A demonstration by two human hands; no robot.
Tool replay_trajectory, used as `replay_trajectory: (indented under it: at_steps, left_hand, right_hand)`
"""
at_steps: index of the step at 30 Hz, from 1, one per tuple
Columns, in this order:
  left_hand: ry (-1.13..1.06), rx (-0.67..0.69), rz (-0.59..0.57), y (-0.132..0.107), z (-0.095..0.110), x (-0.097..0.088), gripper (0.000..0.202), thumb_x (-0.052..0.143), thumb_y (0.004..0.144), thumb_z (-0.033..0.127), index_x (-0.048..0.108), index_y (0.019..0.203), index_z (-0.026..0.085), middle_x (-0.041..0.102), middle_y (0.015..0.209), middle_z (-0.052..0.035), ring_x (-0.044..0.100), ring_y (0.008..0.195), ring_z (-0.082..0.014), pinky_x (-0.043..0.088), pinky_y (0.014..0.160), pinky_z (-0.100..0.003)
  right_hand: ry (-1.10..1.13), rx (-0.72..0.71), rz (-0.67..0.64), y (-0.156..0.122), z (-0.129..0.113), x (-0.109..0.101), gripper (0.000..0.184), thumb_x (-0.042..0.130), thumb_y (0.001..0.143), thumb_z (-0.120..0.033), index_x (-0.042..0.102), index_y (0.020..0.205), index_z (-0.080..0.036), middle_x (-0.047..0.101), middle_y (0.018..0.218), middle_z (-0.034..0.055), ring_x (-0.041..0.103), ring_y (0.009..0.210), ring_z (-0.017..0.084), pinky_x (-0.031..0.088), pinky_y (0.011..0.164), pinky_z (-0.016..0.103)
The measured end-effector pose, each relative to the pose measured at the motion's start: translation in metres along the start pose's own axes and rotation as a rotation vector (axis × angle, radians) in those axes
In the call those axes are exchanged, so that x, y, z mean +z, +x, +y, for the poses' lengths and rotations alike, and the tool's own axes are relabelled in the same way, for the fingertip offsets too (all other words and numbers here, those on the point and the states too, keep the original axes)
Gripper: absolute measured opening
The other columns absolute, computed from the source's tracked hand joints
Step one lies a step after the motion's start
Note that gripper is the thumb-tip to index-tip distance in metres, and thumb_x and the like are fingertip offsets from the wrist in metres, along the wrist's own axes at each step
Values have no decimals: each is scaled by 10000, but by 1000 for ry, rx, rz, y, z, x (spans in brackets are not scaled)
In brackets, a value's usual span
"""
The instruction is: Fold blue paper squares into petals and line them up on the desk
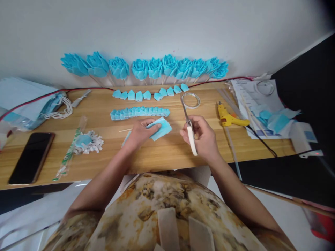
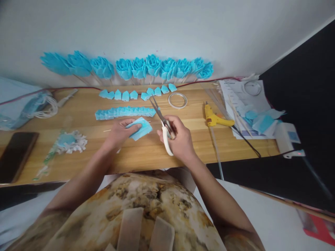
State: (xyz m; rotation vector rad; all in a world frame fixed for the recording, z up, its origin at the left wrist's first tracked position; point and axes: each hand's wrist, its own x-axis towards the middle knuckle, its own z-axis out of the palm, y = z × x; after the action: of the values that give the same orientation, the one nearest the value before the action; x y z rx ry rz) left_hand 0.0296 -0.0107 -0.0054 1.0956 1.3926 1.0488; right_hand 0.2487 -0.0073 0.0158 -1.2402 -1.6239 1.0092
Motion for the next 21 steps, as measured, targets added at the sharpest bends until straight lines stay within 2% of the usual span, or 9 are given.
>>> replay_trajectory:
  at_steps: [4, 7, 13, 21]
  left_hand:
    - [38, 34, -20, -1, 6, 3, 356, 757, 719, 482, 759, 872, 161, 692, 776, -6, 543, 662, -118, 429, 611, -227]
    - [47, 46, -47, -1, 8, 4, 341, 751, 722, 475, 749, 857, 161, 683, 763, -7, 540, 661, -122, 424, 606, -228]
    - [81, 91, -112, -4, 9, 3, 330, 717, 766, 494, 701, 758, 164, 602, 680, 16, 485, 622, -110, 374, 592, -234]
    - [116, 150, -190, -5, 11, 2, 326, 680, 820, 488, 727, 809, 166, 654, 759, 3, 545, 705, -135, 398, 669, -244]
  right_hand:
    - [104, 48, -98, 10, -11, 16, 473, 804, 718, -398, 595, 1120, -267, 663, 812, -32, 638, 723, 144, 538, 686, 277]
    - [83, 20, -136, 15, -12, 25, 426, 764, 754, -394, 582, 1118, -269, 679, 810, -28, 658, 744, 155, 551, 721, 290]
    - [-140, -68, -84, 18, -4, 30, 310, 684, 809, -285, 613, 1110, -266, 687, 777, -30, 658, 715, 152, 520, 685, 265]
    - [-218, -113, -90, 18, -1, 27, 353, 667, 818, -263, 628, 1168, -273, 756, 931, -7, 708, 805, 170, 549, 772, 291]
